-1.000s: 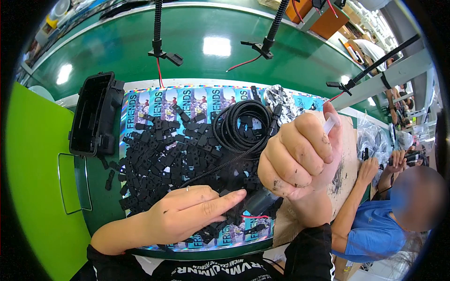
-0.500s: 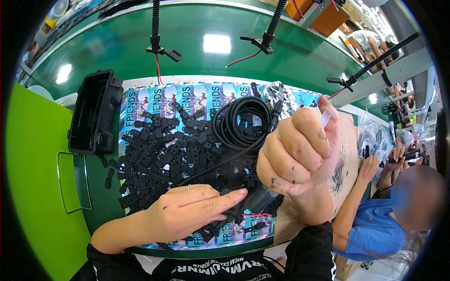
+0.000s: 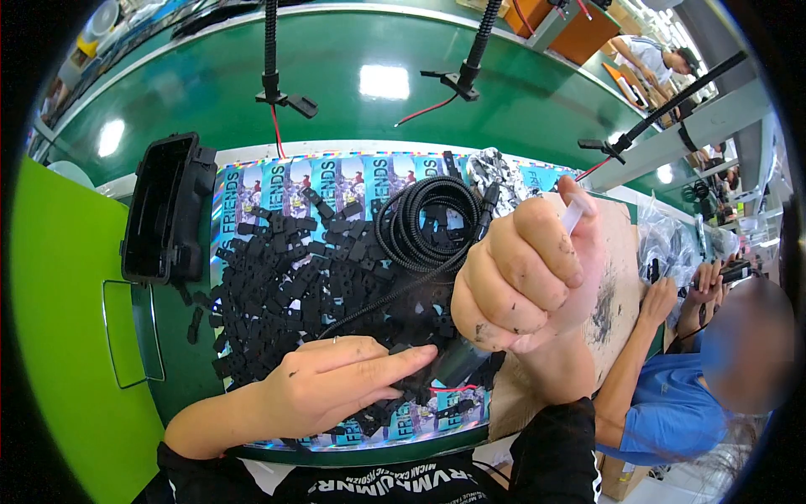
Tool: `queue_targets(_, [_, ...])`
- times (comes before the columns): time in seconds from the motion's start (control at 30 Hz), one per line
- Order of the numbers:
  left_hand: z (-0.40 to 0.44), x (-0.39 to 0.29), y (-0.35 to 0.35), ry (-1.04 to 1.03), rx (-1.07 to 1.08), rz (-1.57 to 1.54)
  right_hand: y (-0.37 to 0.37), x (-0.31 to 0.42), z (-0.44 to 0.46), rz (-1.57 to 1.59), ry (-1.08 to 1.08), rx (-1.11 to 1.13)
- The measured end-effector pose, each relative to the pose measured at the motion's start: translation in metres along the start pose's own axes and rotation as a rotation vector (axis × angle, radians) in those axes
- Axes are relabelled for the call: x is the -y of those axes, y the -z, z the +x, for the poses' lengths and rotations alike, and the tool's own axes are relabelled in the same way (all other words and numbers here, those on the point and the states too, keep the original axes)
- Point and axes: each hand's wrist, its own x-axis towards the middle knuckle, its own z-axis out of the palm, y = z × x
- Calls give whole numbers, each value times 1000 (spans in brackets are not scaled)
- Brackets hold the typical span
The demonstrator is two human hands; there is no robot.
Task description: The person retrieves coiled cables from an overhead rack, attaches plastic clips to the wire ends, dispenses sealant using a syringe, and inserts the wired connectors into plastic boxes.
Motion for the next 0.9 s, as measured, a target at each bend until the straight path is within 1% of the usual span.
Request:
queue_targets(0.37, [-1,-2,0,11,-1,-29,1,-1,1,39,-8,9])
queue_targets(0.43, [-2,-1,-1,12,-12,-37,4,2,-2,93,-48,-14])
queue_targets(0.67, [-2,-4,-1,88,-33,-112,5,3,-4,121,-68,-46])
queue_targets(0.9, [-8,-5,-7,183,-55,-188,8,2,-4,151,-65,-29])
